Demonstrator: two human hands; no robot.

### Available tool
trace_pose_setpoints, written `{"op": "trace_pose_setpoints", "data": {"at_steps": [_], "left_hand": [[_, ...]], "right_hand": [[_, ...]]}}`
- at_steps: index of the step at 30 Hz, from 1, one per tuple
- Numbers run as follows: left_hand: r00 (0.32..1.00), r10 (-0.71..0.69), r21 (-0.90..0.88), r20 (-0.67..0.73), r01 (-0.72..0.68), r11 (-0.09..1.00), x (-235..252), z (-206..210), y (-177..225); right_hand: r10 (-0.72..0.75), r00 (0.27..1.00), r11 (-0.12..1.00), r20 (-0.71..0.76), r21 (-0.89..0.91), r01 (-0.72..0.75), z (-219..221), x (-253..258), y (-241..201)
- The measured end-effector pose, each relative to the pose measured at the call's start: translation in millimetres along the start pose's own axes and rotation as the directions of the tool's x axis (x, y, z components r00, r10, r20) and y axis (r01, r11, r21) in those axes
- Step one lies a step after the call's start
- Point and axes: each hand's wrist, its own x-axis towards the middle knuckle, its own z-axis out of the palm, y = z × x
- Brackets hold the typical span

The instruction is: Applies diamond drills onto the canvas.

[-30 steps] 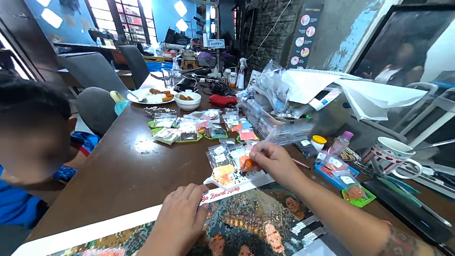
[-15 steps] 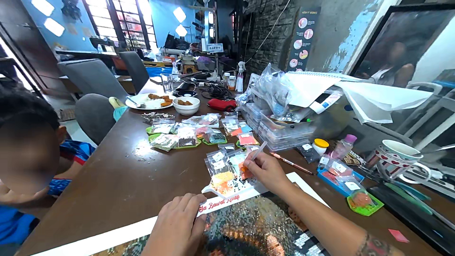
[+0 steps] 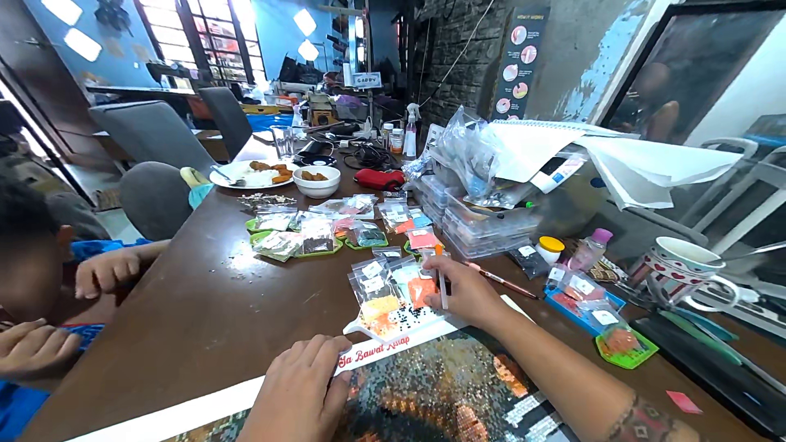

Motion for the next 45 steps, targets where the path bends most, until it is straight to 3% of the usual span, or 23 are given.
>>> {"op": "trace_pose_setpoints", "data": {"at_steps": [5,14,21,27,31,35,39,41,45], "left_hand": [[1.0,-0.011,-0.01,0.02,0.012,1.0,0,-2,0],[1.0,-0.01,-0.009,0.019,0.01,1.0,0,-2,0],[1.0,-0.016,-0.01,0.02,0.016,1.0,0,-2,1],[1.0,-0.013,-0.007,0.02,0.014,1.0,-1,-1,0],[0.999,-0.019,0.003,0.037,0.019,1.0,0,-3,2],[0.997,-0.044,-0.037,0.06,0.047,0.998,0,-4,2],[0.994,-0.074,-0.067,0.084,0.08,0.995,0,-6,3],[0.997,-0.062,-0.037,0.051,0.064,0.997,0,-5,2],[0.999,-0.008,0.005,-0.04,0.008,1.0,2,2,-3]], "right_hand": [[0.0,1.0,1.0,-0.006,0.028,0.0,5,0,-8],[-0.143,0.977,0.989,-0.155,-0.06,0.136,11,-3,-1],[-0.216,0.97,0.975,-0.107,-0.083,0.208,10,-8,-7],[-0.253,0.939,0.967,-0.235,-0.093,0.237,13,-3,4],[-0.267,0.926,0.958,-0.266,-0.18,0.224,15,-4,4],[-0.371,0.878,0.911,-0.303,-0.3,0.281,17,-8,-4],[-0.472,0.869,0.881,-0.147,-0.121,0.457,14,-12,-13],[-0.395,0.919,0.918,-0.009,-0.042,0.394,13,-13,-18],[-0.264,0.951,0.958,0.161,-0.073,0.278,8,-9,-29]]}}
